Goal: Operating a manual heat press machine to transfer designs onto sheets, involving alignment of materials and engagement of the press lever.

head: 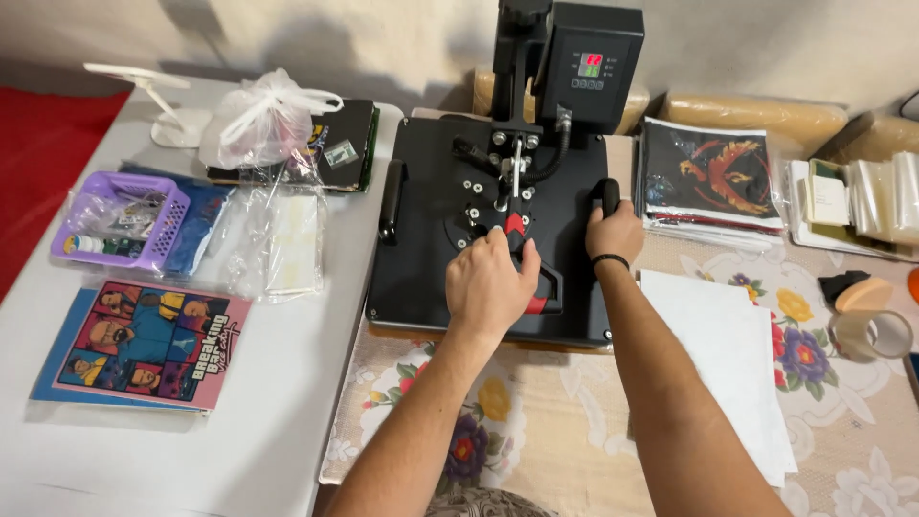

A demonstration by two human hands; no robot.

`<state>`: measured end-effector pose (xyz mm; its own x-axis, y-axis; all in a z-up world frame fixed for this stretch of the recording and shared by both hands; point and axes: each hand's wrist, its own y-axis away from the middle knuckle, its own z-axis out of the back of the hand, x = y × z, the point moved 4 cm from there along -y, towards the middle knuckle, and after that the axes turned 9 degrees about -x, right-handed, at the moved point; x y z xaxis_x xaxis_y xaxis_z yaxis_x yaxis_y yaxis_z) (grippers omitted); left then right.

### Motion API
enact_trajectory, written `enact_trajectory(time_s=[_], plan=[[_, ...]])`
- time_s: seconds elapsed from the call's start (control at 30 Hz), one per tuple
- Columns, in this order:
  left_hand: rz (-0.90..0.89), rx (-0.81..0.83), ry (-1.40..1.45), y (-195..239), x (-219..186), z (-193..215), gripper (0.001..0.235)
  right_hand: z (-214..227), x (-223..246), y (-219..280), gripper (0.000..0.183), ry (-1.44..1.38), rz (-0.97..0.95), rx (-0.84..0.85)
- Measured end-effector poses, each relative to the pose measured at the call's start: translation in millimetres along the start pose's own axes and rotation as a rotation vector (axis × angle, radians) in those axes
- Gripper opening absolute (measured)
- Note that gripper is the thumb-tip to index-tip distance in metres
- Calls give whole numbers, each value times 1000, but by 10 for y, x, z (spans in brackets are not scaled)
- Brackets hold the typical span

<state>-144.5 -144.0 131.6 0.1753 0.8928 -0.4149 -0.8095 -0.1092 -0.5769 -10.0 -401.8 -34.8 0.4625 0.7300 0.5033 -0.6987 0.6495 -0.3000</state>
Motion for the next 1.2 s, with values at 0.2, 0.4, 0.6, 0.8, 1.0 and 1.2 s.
enact_trajectory(time_s=[0.2, 0.4, 0.6, 0.8, 1.0, 1.2], plan=[[12, -41, -18, 85, 37, -62, 40, -34, -81, 51, 29, 27, 5, 7], [32, -6, 4, 34, 29, -78, 39, 14, -19, -1, 27, 23, 9, 7], [57, 88, 39, 9, 15, 10, 39, 34, -15, 26, 27, 1, 14, -7], [22, 54, -5, 29, 8, 42, 40, -56, -74, 4, 32, 11, 2, 24], [4, 81, -62, -14, 5, 103, 41, 31, -118, 51, 43, -266, 80, 96], [-40, 91, -109, -20, 19, 146, 44, 693, -809, 320, 32, -486, 444, -224]])
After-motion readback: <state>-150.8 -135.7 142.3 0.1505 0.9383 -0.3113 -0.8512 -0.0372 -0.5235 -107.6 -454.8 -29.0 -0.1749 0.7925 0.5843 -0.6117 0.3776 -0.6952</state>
